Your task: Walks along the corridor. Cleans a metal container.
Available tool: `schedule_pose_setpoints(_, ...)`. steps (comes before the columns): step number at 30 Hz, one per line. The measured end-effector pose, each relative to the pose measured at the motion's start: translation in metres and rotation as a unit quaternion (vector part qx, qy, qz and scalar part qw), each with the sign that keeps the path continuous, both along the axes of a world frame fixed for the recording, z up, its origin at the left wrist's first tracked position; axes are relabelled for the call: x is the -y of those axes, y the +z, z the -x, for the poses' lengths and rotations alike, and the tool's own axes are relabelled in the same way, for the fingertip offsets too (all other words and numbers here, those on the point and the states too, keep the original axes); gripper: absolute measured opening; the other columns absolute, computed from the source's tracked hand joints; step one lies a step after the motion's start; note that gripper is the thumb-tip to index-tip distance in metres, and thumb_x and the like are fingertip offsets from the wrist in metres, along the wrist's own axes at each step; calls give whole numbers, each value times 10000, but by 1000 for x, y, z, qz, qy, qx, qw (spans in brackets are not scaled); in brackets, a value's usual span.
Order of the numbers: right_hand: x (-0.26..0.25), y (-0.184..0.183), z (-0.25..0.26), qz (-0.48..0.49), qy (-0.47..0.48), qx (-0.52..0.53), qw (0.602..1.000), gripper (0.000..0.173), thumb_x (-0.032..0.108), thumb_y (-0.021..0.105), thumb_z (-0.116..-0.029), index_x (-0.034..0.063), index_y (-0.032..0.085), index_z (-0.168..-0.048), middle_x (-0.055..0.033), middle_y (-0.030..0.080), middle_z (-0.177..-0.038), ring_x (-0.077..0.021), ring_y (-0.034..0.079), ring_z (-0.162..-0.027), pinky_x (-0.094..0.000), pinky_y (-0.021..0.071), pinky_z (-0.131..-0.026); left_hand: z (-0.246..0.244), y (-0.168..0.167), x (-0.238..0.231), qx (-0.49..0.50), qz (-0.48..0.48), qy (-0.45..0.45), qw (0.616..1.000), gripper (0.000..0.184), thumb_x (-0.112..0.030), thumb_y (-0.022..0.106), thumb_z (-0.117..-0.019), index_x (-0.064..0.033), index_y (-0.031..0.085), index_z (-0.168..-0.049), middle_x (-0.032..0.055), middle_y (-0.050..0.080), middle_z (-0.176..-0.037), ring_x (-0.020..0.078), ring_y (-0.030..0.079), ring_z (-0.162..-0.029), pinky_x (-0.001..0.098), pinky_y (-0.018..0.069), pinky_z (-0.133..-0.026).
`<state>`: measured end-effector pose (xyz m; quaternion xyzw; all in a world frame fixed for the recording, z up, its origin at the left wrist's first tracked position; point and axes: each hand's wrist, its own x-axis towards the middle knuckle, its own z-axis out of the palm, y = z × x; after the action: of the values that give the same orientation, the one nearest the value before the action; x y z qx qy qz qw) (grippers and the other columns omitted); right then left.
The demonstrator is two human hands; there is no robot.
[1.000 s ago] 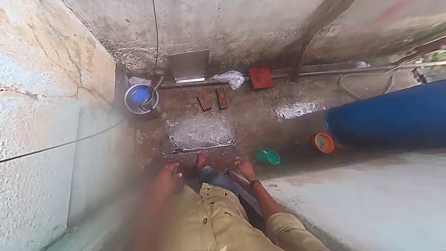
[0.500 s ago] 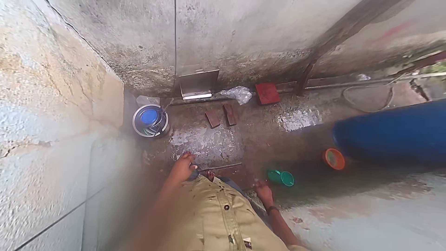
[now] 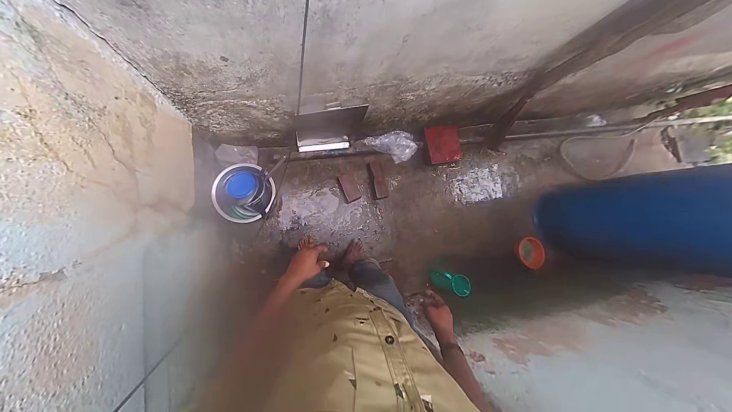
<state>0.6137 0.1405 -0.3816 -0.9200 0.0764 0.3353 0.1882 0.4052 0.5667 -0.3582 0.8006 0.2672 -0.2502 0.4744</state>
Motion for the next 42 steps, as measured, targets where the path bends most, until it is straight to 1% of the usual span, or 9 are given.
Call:
schedule_pose_setpoints(9, -18, -23, -90, -38, -23, -16, 999, 536, 158, 734, -957, 73, 549, -1452, -195, 703, -1220, -334, 678, -1130, -553, 519, -1002, -95, 2, -2, -9, -5, -32, 999, 476, -319, 656, -980, -134, 597, -1414, 161, 622, -1348, 332, 614, -1221, 545, 481, -1053)
schedule_pose_setpoints(14, -39, -66, -191, -45, 4, -48, 998, 546, 199, 747, -953, 83, 554, -1451, -210, 675, -1281, -355, 652, -1186, -569, 493, -1041, -160, -6, -2, -65, -27, -15, 997, 491, -321, 654, -984, -141, 582, -1435, 141, 580, -1443, 318, 564, -1325, 537, 453, -1106)
schedule_pose_setpoints(22, -88, -154, -360, 6, 109, -154, 982, 662, 340, 746, -941, 129, 495, -1516, -178, 632, -1372, -348, 601, -1277, -562, 469, -1087, -268, -72, 21, -124, 87, 199, 968, 716, -359, 717, -958, -111, 408, -1554, 153, 601, -1393, 270, 669, -1129, 458, 539, -1002)
schedule_pose_setpoints(25, -111, -207, -398, 35, 139, -180, 973, 724, 376, 794, -892, 162, 491, -1513, -177, 624, -1380, -346, 608, -1265, -566, 481, -1068, -307, -132, 32, -145, 70, 237, 958, 805, -409, 741, -925, -122, 369, -1578, 147, 585, -1422, 287, 651, -1165, 489, 529, -1010)
schedule_pose_setpoints(27, -130, -259, -415, 59, 151, -199, 966, 789, 417, 816, -861, 196, 466, -1532, -183, 602, -1403, -369, 598, -1270, -587, 482, -1053, -335, -195, 35, -153, 57, 253, 954, 858, -423, 761, -906, -109, 344, -1588, 169, 568, -1439, 308, 613, -1235, 495, 504, -1047)
schedule_pose_setpoints(33, -198, -462, -453, 92, 202, -165, 961, 1004, 511, 848, -774, 249, 349, -1606, -255, 454, -1532, -461, 516, -1340, -642, 475, -1045, -445, -442, 29, -238, -19, 202, 950, 1081, -574, 755, -861, -58, 198, -1631, 255, 274, -1643, 395, 392, -1467, 515, 401, -1165)
schedule_pose_setpoints(36, -216, -556, -455, 88, 181, -126, 971, 1166, 520, 909, -709, 213, 265, -1631, -294, 409, -1545, -529, 494, -1326, -716, 470, -993, -481, -562, 24, -291, -20, 220, 931, 1058, -628, 765, -829, 25, 345, -1547, 300, 474, -1493, 424, 506, -1358, 563, 440, -1103)
schedule_pose_setpoints(39, -242, -641, -461, 127, 174, -80, 973, 1293, 592, 920, -628, 201, 222, -1644, -245, 360, -1593, -494, 438, -1392, -679, 473, -1018, -501, -659, 23, -312, -6, 354, 882, 1320, -657, 833, -732, 0, 101, -1611, 311, 281, -1601, 446, 382, -1439, 576, 392, -1138)
schedule_pose_setpoints(42, -254, -692, -444, 140, 148, -16, 979, 1356, 614, 925, -577, 221, 200, -1653, -234, 308, -1627, -473, 403, -1427, -659, 469, -1040, -514, -689, 41, -315, -46, 439, 840, 1471, -647, 884, -661, -42, -40, -1631, 303, 126, -1657, 470, 288, -1481, 578, 400, -1131)
